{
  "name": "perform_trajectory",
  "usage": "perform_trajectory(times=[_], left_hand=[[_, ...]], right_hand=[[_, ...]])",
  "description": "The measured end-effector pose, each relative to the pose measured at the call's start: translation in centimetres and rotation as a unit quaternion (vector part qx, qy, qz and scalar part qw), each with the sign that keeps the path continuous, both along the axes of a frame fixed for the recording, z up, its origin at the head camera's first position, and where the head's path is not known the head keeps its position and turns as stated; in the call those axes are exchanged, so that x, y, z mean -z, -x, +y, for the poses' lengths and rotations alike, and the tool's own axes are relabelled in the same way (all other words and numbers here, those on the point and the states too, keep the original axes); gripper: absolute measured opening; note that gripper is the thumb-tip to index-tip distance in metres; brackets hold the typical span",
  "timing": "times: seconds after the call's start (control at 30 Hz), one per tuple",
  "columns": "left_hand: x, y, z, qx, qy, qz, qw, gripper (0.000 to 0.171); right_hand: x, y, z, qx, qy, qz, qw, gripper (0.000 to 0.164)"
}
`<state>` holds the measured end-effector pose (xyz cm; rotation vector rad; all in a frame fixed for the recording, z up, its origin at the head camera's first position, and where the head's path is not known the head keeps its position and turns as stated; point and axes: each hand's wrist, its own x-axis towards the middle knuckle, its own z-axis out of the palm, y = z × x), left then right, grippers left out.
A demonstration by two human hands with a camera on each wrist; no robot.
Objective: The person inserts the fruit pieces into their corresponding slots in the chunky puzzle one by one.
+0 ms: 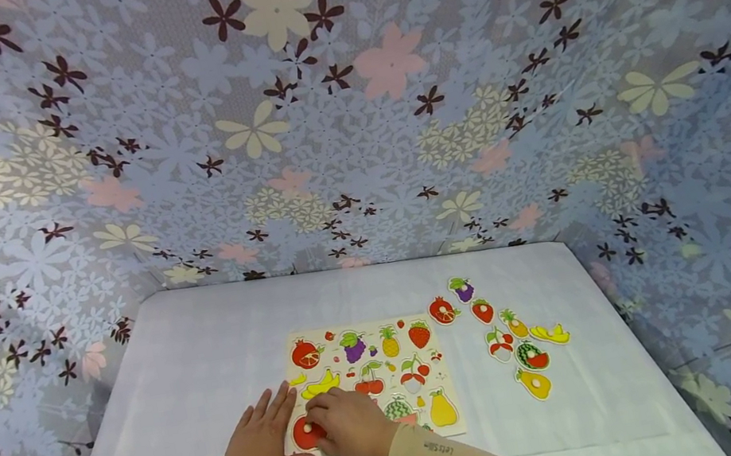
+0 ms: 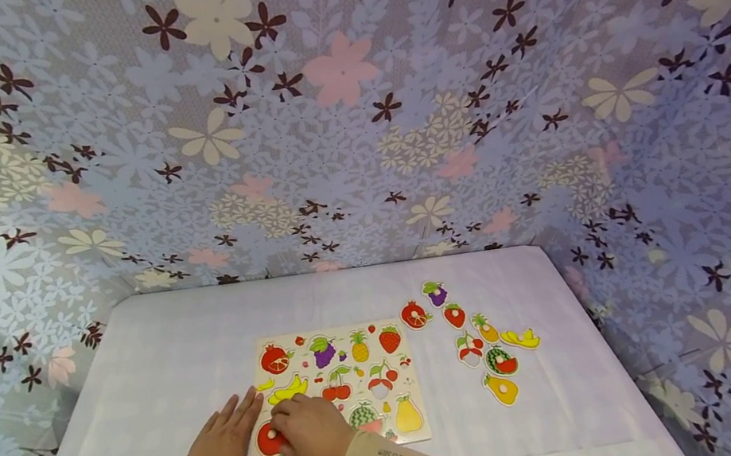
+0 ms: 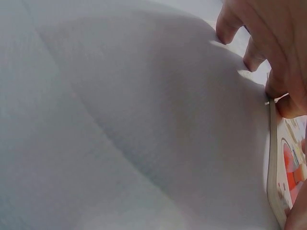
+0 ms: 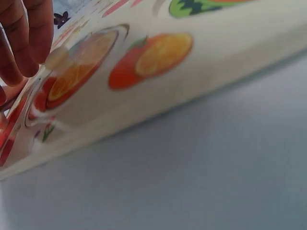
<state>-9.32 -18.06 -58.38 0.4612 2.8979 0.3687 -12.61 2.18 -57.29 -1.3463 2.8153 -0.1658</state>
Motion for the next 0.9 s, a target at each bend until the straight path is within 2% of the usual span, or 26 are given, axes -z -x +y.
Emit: perform_trajectory(times=[0.23,0.5,0.73,0.9], left_hand=[[0.1,-0.1,-0.1,0.001,0.002,0.000,1.0000,0.111],[-0.1,-0.3,0.0,0.000,-0.003,0.005,1.0000,0.111],[-0.1,-0.1,0.1,-0.005,0.006,0.007,0.9999,0.112],[-0.2,-0.2,0.0,-0.001,0.004,0.009,1.0000,0.111]], right_hand=[[-0.3,0.5,0.7,0.020,0.006,-0.027,0.999,0.030],[-1.0,0.9,2.5,0.041,0.019,-0.027,0.999,0.030],[-2.2,1.8,5.8,0.091,0.046,-0.027,0.994,0.033],[-2.3,2.7,9.5,0.123,0.061,-0.018,0.990,0.036]])
